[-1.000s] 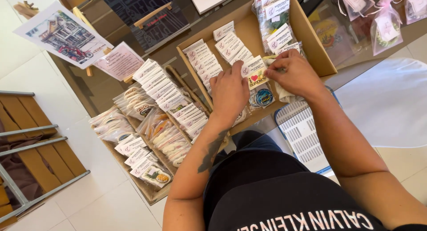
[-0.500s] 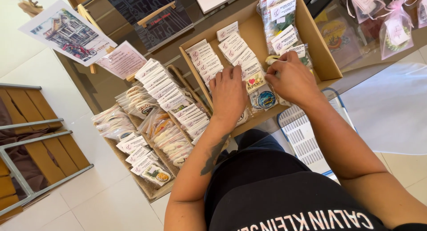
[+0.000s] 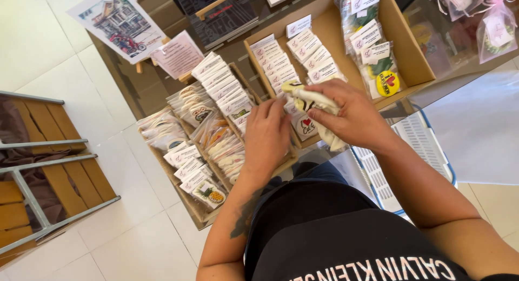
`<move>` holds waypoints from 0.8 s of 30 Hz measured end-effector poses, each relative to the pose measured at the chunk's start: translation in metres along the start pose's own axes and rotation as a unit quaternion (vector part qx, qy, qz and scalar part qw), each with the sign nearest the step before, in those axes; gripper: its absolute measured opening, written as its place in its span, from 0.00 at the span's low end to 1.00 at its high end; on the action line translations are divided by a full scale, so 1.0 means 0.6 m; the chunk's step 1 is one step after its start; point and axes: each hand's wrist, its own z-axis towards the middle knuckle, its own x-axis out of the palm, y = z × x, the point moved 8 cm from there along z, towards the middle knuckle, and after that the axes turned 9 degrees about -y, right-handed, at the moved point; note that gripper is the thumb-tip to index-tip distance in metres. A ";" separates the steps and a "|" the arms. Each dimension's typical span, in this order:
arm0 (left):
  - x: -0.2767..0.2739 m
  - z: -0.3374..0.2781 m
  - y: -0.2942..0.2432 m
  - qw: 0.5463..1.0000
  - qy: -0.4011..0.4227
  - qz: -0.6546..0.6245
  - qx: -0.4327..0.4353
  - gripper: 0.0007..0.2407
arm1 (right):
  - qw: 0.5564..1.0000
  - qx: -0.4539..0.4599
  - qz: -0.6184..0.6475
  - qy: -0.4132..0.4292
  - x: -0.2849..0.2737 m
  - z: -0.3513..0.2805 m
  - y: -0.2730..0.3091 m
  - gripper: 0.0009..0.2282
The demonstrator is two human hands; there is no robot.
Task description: Organizing and tidying small packaged souvenir patches in a display box at a store.
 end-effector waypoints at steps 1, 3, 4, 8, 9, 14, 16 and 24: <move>-0.006 -0.016 0.016 1.000 -0.002 0.001 0.001 0.14 | 1.000 -0.002 0.000 -0.001 0.012 -0.009 -0.006 0.18; -0.015 -0.054 0.053 0.999 0.007 0.041 -0.008 0.12 | 1.000 -0.004 0.016 0.015 0.042 -0.029 -0.021 0.12; -0.020 -0.071 0.060 0.999 0.007 0.041 -0.008 0.12 | 1.000 -0.004 0.016 0.016 0.056 -0.038 -0.027 0.12; -0.035 -0.119 0.078 0.995 0.022 0.096 -0.015 0.13 | 0.979 0.106 0.175 0.010 0.110 -0.068 -0.046 0.10; -0.040 -0.128 0.077 0.993 0.026 0.111 -0.014 0.14 | 0.947 0.192 0.257 -0.002 0.125 -0.082 -0.057 0.09; -0.088 -0.131 0.051 0.998 -0.007 0.061 -0.022 0.14 | 0.870 0.280 0.406 -0.010 0.181 -0.102 -0.090 0.13; -0.098 -0.138 0.050 0.999 -0.023 0.009 -0.031 0.13 | 0.854 0.291 0.431 0.002 0.194 -0.108 -0.081 0.14; -0.025 -0.195 0.119 0.759 0.039 -0.525 -0.383 0.22 | 0.832 0.308 0.462 -0.007 0.241 -0.120 -0.080 0.20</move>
